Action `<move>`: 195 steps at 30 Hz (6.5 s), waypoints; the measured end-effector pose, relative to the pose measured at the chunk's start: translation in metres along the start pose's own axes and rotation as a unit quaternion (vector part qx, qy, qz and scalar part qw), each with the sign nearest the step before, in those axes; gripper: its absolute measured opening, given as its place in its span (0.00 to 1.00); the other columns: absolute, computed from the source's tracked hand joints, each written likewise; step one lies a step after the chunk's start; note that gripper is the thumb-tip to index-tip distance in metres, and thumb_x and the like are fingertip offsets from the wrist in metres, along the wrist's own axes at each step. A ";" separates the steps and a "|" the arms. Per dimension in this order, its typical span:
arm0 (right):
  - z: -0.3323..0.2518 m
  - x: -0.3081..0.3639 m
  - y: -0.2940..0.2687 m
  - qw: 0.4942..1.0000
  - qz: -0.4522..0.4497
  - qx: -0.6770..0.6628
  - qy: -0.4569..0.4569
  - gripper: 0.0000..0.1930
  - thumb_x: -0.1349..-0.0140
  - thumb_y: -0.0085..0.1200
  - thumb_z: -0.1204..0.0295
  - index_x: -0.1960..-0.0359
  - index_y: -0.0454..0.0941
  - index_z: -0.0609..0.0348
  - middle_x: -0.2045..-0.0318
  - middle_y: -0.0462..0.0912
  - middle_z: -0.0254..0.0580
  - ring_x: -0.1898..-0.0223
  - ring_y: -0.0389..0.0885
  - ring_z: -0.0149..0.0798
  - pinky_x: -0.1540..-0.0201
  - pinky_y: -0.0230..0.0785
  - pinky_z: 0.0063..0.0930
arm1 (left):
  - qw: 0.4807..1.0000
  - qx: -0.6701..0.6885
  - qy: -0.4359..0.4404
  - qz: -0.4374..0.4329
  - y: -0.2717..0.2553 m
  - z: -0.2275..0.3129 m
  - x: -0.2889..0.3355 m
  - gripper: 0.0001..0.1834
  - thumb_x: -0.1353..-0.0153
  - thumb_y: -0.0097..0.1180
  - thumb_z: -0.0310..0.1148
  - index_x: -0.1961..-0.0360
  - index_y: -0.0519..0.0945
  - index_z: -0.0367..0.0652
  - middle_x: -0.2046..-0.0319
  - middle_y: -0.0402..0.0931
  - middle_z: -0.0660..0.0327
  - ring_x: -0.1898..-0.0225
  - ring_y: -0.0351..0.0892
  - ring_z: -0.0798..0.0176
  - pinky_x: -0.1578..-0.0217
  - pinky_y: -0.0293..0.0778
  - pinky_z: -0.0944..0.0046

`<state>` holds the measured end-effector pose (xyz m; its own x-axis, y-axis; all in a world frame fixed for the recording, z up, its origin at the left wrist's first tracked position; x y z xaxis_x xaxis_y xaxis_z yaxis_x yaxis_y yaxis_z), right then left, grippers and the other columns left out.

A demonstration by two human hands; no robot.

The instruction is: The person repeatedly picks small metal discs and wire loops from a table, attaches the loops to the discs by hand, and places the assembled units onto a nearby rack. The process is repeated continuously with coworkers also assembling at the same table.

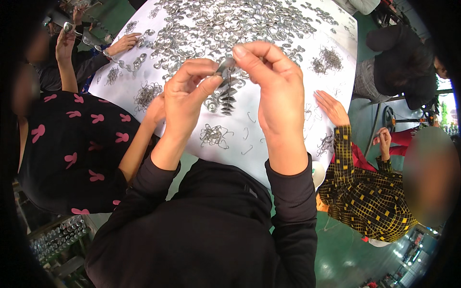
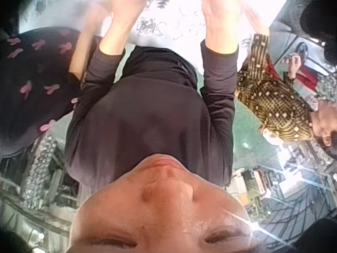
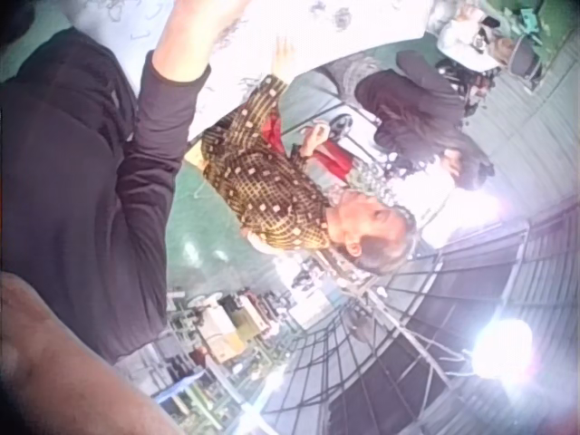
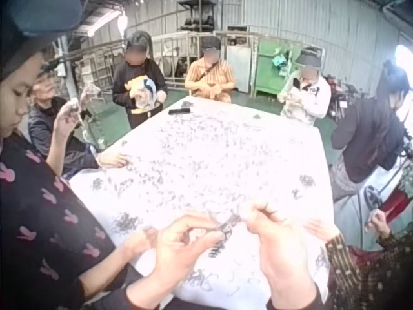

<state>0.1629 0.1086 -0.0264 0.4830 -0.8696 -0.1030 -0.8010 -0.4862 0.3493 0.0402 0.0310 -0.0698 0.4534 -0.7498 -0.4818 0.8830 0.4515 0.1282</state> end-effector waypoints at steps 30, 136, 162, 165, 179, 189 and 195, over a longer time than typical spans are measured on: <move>-0.011 0.047 -0.006 0.977 -0.018 0.116 -0.180 0.05 0.46 0.57 0.83 0.67 0.78 0.66 0.71 0.76 0.31 0.71 0.71 0.22 0.66 0.64 0.14 | 0.982 0.101 -0.148 -0.063 -0.011 -0.035 0.002 0.08 0.43 0.58 0.26 0.62 0.77 0.36 0.68 0.79 0.62 0.68 0.77 0.72 0.68 0.74 0.72; 0.198 0.118 -0.133 0.732 0.086 0.675 0.001 0.19 0.40 0.47 0.72 0.46 0.69 0.59 0.43 0.67 0.50 0.40 0.63 0.50 0.38 0.52 0.52 | 0.958 -0.158 -0.106 -0.214 -0.042 0.072 0.143 0.14 0.52 0.56 0.17 0.62 0.81 0.34 0.69 0.77 0.56 0.71 0.75 0.61 0.71 0.71 0.67; 0.196 0.077 -0.160 0.744 0.033 0.666 0.035 0.05 0.50 0.58 0.74 0.71 0.79 0.49 0.68 0.76 0.36 0.65 0.78 0.43 0.64 0.70 0.35 | 0.946 -0.186 -0.135 -0.228 -0.056 0.038 0.166 0.12 0.49 0.57 0.19 0.61 0.80 0.38 0.68 0.77 0.58 0.69 0.76 0.61 0.62 0.70 0.65; 0.205 0.058 -0.170 0.748 0.014 0.660 0.070 0.06 0.50 0.57 0.74 0.69 0.78 0.47 0.68 0.76 0.34 0.63 0.77 0.42 0.63 0.70 0.35 | 0.944 -0.190 -0.140 -0.232 -0.057 0.036 0.166 0.12 0.48 0.57 0.20 0.60 0.80 0.39 0.68 0.77 0.59 0.69 0.77 0.61 0.58 0.70 0.62; 0.207 0.074 -0.169 0.631 -0.025 0.775 -0.022 0.03 0.49 0.55 0.72 0.73 0.74 0.53 0.70 0.78 0.36 0.63 0.78 0.41 0.60 0.68 0.37 | 0.950 -0.167 -0.131 -0.230 -0.064 0.028 0.177 0.12 0.48 0.57 0.19 0.61 0.79 0.37 0.67 0.77 0.57 0.69 0.76 0.60 0.67 0.71 0.66; 0.224 0.113 -0.127 0.833 0.162 0.514 0.123 0.11 0.46 0.56 0.70 0.61 0.78 0.56 0.65 0.78 0.45 0.60 0.77 0.43 0.57 0.68 0.35 | 0.951 -0.156 -0.118 -0.238 -0.069 0.019 0.187 0.12 0.48 0.57 0.19 0.61 0.80 0.37 0.68 0.77 0.57 0.69 0.76 0.60 0.68 0.71 0.66; 0.230 0.179 -0.092 0.660 0.203 0.722 0.042 0.20 0.44 0.55 0.68 0.49 0.72 0.55 0.42 0.62 0.53 0.40 0.59 0.56 0.42 0.54 0.51 | 0.953 -0.147 -0.126 -0.234 -0.068 0.020 0.188 0.11 0.48 0.57 0.19 0.61 0.80 0.38 0.67 0.77 0.57 0.68 0.76 0.60 0.67 0.72 0.66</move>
<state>0.2415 -0.0224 -0.2909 0.0944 -0.9751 -0.2005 -0.3435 0.1572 -0.9259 0.0674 -0.1504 -0.1516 0.0655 -0.9778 -0.1992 0.9403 0.1273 -0.3156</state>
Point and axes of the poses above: each hand's wrist, its own x-axis away from the middle knuckle, its own y-axis out of the palm, z = x × y, the point moved 4 cm from there along -x, towards the middle knuckle
